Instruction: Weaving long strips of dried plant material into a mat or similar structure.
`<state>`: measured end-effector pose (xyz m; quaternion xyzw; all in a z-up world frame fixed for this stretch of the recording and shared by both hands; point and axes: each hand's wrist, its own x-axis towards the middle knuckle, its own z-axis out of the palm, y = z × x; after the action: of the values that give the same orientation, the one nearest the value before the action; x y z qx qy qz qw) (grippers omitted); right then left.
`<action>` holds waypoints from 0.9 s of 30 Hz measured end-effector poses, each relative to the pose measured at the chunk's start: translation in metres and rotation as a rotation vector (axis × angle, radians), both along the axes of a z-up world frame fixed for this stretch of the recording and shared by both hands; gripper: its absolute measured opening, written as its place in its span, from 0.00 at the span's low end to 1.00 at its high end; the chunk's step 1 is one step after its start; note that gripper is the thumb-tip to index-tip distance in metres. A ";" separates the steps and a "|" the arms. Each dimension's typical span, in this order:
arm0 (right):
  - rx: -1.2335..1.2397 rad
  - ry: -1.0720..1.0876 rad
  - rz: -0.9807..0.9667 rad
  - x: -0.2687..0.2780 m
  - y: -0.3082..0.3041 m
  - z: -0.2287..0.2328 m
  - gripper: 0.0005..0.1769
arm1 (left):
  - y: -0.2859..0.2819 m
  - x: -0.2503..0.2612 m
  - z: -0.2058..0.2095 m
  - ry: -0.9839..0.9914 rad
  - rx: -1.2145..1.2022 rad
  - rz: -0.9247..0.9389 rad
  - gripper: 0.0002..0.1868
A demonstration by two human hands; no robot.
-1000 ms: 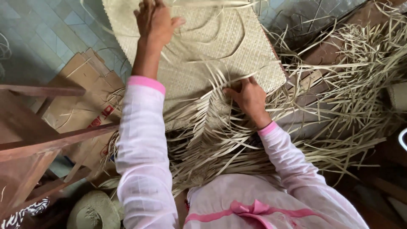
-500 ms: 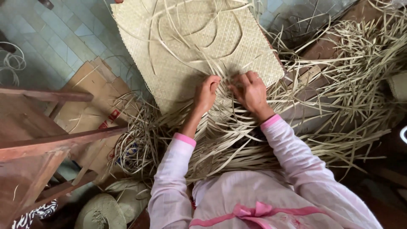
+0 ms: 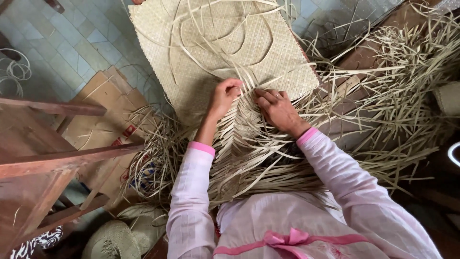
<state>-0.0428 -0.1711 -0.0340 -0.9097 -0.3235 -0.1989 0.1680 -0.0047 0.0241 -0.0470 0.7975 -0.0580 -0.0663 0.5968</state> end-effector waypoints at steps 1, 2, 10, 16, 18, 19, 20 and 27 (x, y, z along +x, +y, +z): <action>-0.009 0.004 0.000 0.000 0.001 -0.001 0.06 | 0.003 0.000 0.013 0.049 0.031 0.044 0.11; -0.008 0.005 -0.003 0.001 0.000 -0.002 0.06 | 0.003 -0.001 0.013 0.050 0.032 0.041 0.11; -0.115 0.246 -0.002 0.000 0.003 0.034 0.16 | 0.013 -0.006 -0.005 -0.364 0.529 -0.200 0.06; -0.064 0.091 0.002 0.001 0.000 0.006 0.16 | -0.004 -0.002 0.038 -0.054 0.692 -0.288 0.13; -0.054 0.088 -0.005 0.002 -0.001 -0.001 0.16 | -0.013 -0.006 0.044 0.016 0.646 -0.257 0.11; -0.041 0.085 -0.009 0.001 -0.001 -0.006 0.16 | -0.017 -0.009 0.046 0.087 0.603 -0.223 0.09; -0.038 0.094 -0.004 0.002 0.000 -0.003 0.16 | -0.011 -0.012 0.048 0.097 0.605 -0.222 0.09; 0.027 0.140 0.000 0.009 0.001 0.004 0.18 | 0.008 -0.052 0.023 -0.447 0.739 -0.032 0.11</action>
<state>-0.0337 -0.1706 -0.0299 -0.9191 -0.3083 -0.1390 0.2023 -0.0569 0.0324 -0.0244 0.9514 -0.1707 0.0826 0.2426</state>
